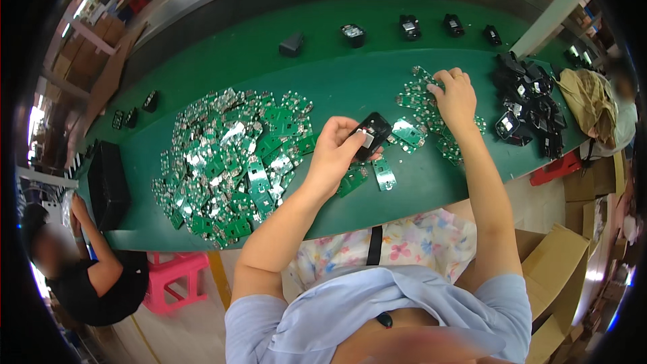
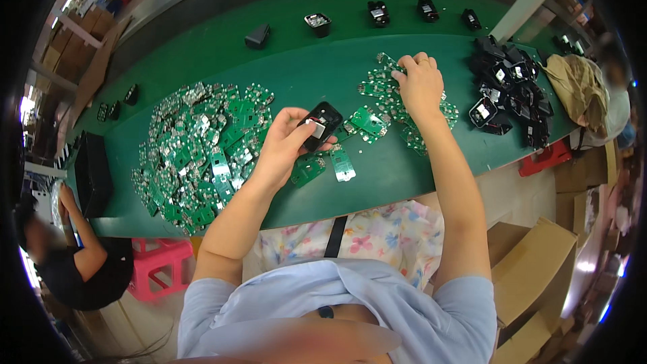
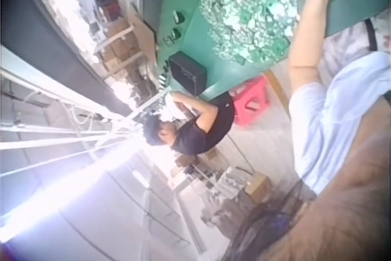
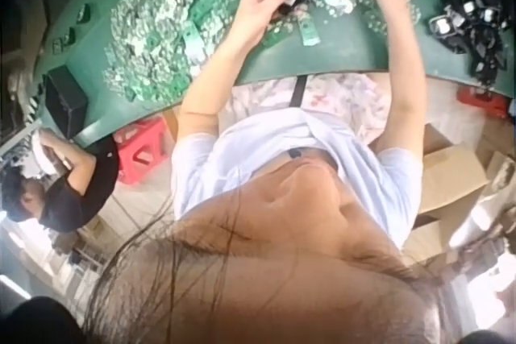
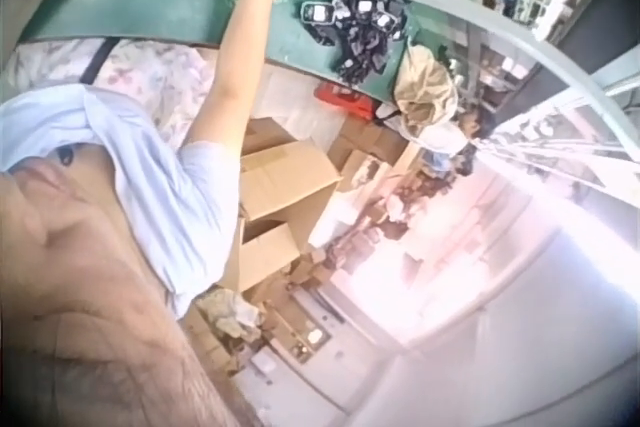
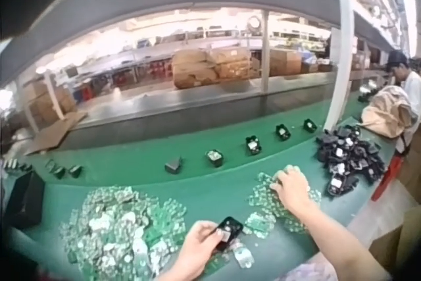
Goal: The person assembles electronic devices by hand, picking up a circuit board and a black plastic housing and pressing the board into the housing. The person then places the completed assembly onto the workbench and repeats the process with additional components.
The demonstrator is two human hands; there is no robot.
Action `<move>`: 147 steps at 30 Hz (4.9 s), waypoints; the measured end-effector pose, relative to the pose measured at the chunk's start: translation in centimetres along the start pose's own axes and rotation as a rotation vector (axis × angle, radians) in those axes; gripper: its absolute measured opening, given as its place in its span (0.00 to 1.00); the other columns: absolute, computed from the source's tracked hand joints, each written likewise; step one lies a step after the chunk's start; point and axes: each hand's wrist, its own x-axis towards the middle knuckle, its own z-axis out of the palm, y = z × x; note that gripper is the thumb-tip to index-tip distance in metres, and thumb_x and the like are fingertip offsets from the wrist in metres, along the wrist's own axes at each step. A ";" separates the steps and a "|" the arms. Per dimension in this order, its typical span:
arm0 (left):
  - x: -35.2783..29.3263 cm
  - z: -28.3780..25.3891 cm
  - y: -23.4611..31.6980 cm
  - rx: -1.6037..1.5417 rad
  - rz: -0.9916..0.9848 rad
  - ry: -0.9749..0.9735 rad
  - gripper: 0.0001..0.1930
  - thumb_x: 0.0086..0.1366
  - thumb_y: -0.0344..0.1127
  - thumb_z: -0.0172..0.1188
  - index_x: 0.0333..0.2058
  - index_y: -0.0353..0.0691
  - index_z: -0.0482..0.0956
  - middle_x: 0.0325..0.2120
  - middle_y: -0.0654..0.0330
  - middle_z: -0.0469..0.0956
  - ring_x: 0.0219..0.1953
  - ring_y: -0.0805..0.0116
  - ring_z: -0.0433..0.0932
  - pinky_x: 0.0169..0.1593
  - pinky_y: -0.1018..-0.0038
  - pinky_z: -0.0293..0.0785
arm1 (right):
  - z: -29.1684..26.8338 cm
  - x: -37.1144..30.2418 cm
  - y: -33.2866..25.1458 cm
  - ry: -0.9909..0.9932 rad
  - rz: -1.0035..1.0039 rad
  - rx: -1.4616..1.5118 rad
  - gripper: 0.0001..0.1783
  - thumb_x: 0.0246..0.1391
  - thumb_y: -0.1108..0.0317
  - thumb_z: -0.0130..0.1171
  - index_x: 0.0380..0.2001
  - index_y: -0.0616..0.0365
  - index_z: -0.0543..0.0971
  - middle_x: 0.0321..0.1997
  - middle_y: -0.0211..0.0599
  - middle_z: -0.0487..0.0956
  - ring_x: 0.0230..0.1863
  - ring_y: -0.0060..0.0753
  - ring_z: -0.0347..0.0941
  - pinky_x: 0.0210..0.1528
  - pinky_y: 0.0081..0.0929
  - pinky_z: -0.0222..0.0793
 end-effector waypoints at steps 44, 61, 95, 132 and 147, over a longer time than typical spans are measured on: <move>-0.6 1.2 -0.4 -0.148 -0.051 -0.013 0.12 0.61 0.30 0.53 0.43 0.34 0.68 0.37 0.60 0.72 0.39 0.73 0.72 0.40 0.75 0.76 | -5.0 -9.7 -10.0 -0.234 0.387 1.445 0.13 0.52 0.74 0.56 0.41 0.62 0.67 0.30 0.29 0.71 0.27 0.15 0.65 0.30 0.12 0.62; -1.2 0.9 -0.6 0.659 0.616 0.113 0.11 0.57 0.25 0.53 0.39 0.43 0.76 0.37 0.57 0.68 0.27 0.76 0.71 0.29 0.82 0.70 | -5.8 -7.1 -9.8 0.056 -0.332 0.497 0.06 0.41 0.76 0.60 0.25 0.58 0.74 0.25 0.33 0.71 0.23 0.31 0.65 0.23 0.26 0.59; -1.8 1.4 0.8 0.259 0.297 0.042 0.13 0.60 0.25 0.52 0.45 0.38 0.67 0.39 0.63 0.67 0.34 0.79 0.70 0.28 0.84 0.75 | -6.5 -7.1 -10.5 0.183 -0.332 0.400 0.10 0.34 0.73 0.63 0.25 0.51 0.75 0.33 0.28 0.71 0.39 0.34 0.66 0.51 0.39 0.59; -1.7 1.3 0.0 0.660 0.619 0.152 0.14 0.58 0.24 0.54 0.44 0.37 0.70 0.36 0.62 0.69 0.33 0.77 0.71 0.31 0.83 0.71 | -6.0 -7.1 -11.4 0.240 -0.455 0.201 0.10 0.35 0.75 0.60 0.27 0.56 0.75 0.32 0.30 0.71 0.38 0.35 0.68 0.46 0.37 0.63; -1.4 1.2 -0.9 0.309 0.347 0.064 0.13 0.62 0.27 0.51 0.46 0.32 0.68 0.44 0.60 0.65 0.44 0.74 0.68 0.42 0.81 0.70 | -4.5 -8.7 -11.5 -0.315 0.436 1.448 0.20 0.57 0.64 0.51 0.49 0.62 0.63 0.36 0.31 0.70 0.29 0.16 0.66 0.22 0.11 0.63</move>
